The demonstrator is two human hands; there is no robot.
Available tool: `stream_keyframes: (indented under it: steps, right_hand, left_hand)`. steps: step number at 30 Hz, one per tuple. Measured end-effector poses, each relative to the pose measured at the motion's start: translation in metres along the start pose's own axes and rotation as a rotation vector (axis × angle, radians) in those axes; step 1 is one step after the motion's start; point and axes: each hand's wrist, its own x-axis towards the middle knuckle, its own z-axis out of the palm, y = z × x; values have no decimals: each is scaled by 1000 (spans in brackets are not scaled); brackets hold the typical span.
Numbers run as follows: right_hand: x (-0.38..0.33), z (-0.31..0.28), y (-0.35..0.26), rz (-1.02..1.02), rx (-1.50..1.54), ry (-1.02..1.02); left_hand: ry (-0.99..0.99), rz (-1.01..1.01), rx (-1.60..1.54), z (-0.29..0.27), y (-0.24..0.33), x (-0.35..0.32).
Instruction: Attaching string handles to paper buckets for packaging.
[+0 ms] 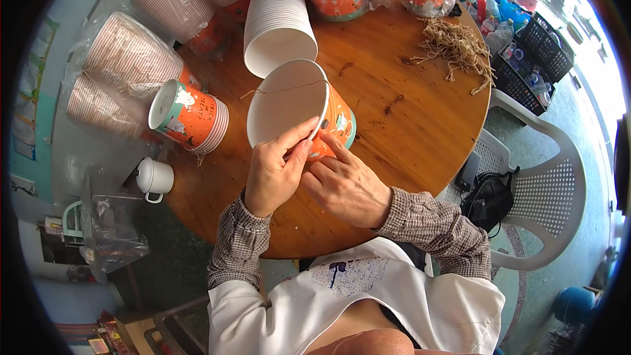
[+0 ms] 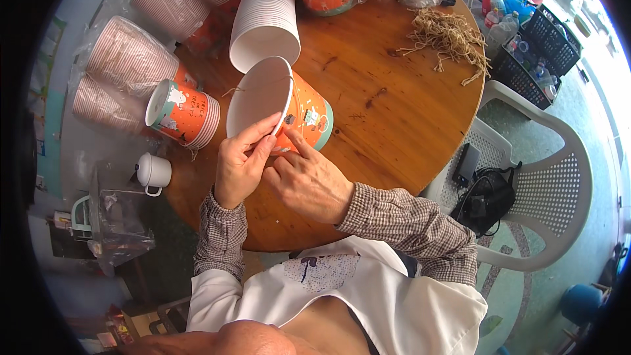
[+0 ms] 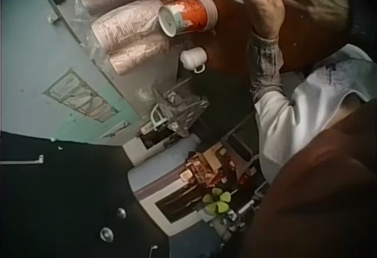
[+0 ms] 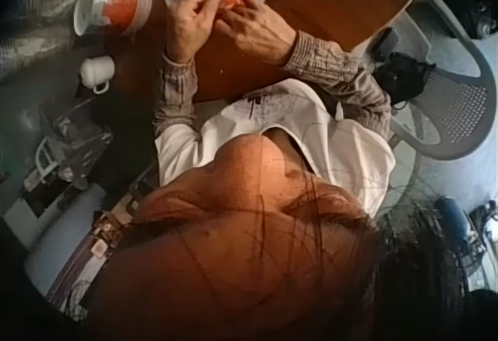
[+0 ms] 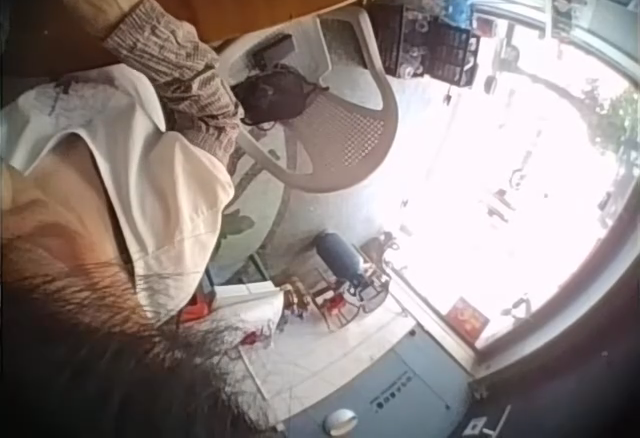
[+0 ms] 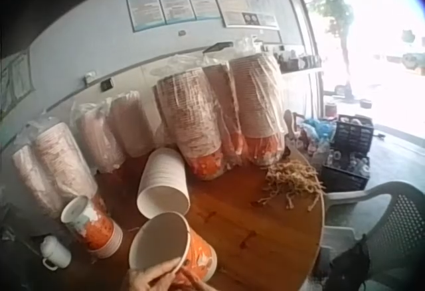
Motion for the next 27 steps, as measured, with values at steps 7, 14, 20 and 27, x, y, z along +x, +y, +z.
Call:
stream_keyframes:
  steps: [7,14,20,27]
  right_hand:
    - [-4,19,-9,36,-219,4]
    - [-5,7,6,-32,-127,-35]
    - [-5,-5,15,25,298,116]
    - [-22,-7,9,582,862,384]
  left_hand:
    - [-6,17,46,3,2,0]
    - [-46,22,-26,0,1,0]
    - [-59,-97,-140,-1,4,3]
    - [-46,-181,-220,-5,2,1]
